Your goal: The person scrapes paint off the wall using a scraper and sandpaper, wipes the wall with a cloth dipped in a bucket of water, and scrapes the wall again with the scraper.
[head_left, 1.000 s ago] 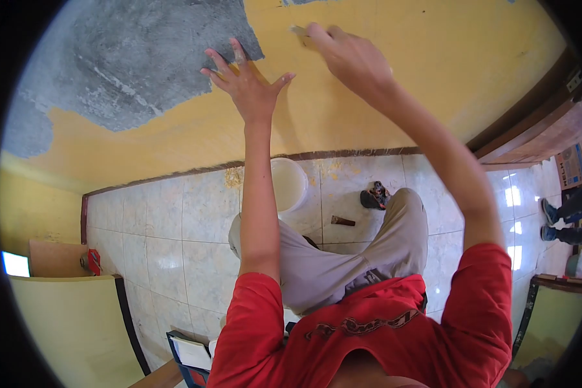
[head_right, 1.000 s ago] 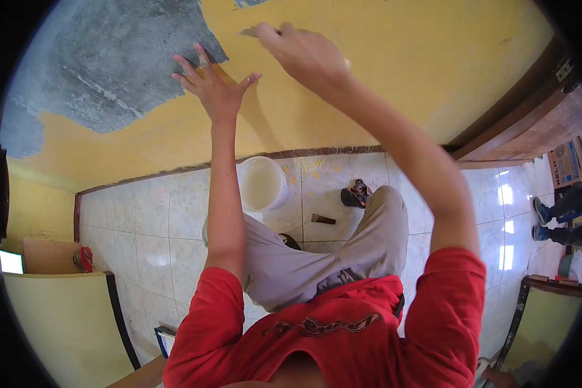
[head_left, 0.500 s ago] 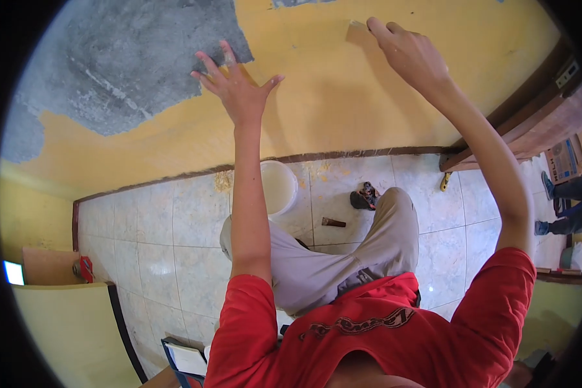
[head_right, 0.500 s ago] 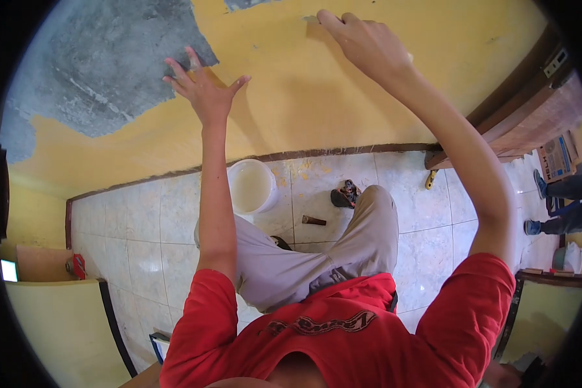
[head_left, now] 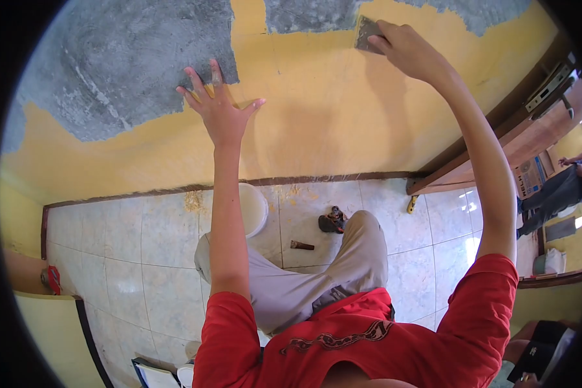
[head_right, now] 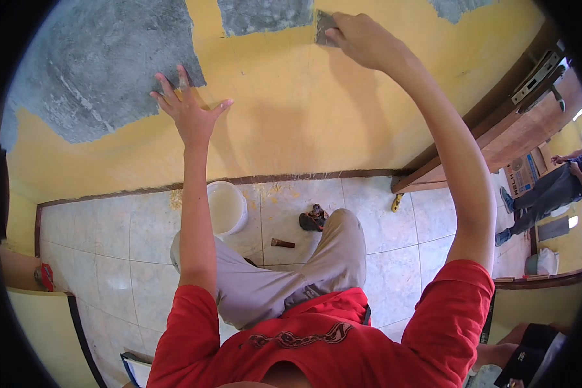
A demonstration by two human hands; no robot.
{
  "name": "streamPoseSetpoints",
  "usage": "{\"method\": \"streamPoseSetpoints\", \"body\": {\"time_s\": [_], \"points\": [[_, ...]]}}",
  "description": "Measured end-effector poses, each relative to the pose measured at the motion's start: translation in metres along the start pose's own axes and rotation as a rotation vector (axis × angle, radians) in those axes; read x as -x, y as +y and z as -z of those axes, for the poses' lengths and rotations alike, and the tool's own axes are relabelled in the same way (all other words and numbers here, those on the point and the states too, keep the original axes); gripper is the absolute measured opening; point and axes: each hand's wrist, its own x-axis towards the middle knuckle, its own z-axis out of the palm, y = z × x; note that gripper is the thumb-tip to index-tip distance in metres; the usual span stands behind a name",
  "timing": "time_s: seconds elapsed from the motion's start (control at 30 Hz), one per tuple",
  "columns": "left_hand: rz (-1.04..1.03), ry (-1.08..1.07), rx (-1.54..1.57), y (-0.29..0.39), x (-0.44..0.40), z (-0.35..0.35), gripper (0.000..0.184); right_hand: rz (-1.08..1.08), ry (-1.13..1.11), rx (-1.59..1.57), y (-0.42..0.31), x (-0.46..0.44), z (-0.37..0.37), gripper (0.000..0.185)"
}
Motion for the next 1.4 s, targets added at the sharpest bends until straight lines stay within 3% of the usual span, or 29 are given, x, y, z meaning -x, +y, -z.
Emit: {"method": "streamPoseSetpoints", "body": {"time_s": [0.17, 0.27, 0.37, 0.43, 0.5, 0.53, 0.57, 0.63, 0.67, 0.73, 0.87, 1.1, 1.23, 1.3, 1.4], "points": [[0.123, -0.052, 0.005, 0.001, 0.0, 0.001, 0.126, -0.025, -0.036, 0.036, -0.007, -0.008, -0.002, 0.036], [0.096, -0.036, -0.007, 0.008, -0.001, 0.007, 0.122, -0.035, -0.03, 0.045, -0.008, -0.008, -0.005, 0.036], [0.2, -0.012, -0.033, 0.036, -0.002, 0.011, 0.105, -0.096, -0.048, 0.029, -0.014, -0.005, -0.002, 0.037], [0.218, 0.179, 0.323, 0.076, 0.013, -0.009, 0.069, -0.135, -0.045, 0.002, -0.015, -0.004, -0.003, 0.037], [0.577, -0.435, 1.188, 0.131, 0.024, -0.022, 0.043, -0.11, -0.051, -0.01, -0.009, -0.004, -0.006, 0.037], [0.804, -0.688, 1.595, 0.16, 0.011, -0.006, 0.046, -0.089, -0.06, -0.024, -0.008, -0.006, -0.006, 0.037], [0.902, -0.718, 1.831, 0.181, 0.01, -0.009, 0.054, -0.087, -0.065, -0.029, -0.009, -0.006, -0.006, 0.037], [0.916, -0.647, 2.142, 0.212, -0.002, -0.022, 0.053, -0.121, -0.085, -0.093, -0.008, -0.007, -0.004, 0.036], [0.914, -0.64, 2.144, 0.225, -0.01, -0.026, 0.053, -0.116, -0.085, -0.091, -0.01, -0.009, -0.002, 0.036], [1.022, -0.405, 2.417, 0.243, -0.026, -0.033, 0.049, -0.177, -0.104, -0.02, -0.017, -0.005, 0.0, 0.035], [1.091, -0.298, 2.542, 0.249, -0.038, -0.05, 0.037, -0.293, -0.172, -0.049, -0.027, -0.008, 0.004, 0.034], [1.174, -0.289, 2.628, 0.247, -0.041, -0.051, 0.038, -0.262, -0.104, -0.106, -0.022, -0.007, -0.001, 0.034], [1.178, -0.376, 2.461, 0.241, -0.042, -0.043, 0.04, -0.203, -0.033, -0.134, -0.014, -0.005, -0.01, 0.034], [1.199, -0.396, 2.42, 0.239, -0.041, -0.048, 0.04, -0.266, -0.043, -0.081, -0.02, -0.006, -0.011, 0.034], [1.218, -0.285, 2.604, 0.248, -0.039, -0.058, 0.04, -0.343, -0.073, 0.035, -0.037, -0.008, -0.006, 0.033]]}}
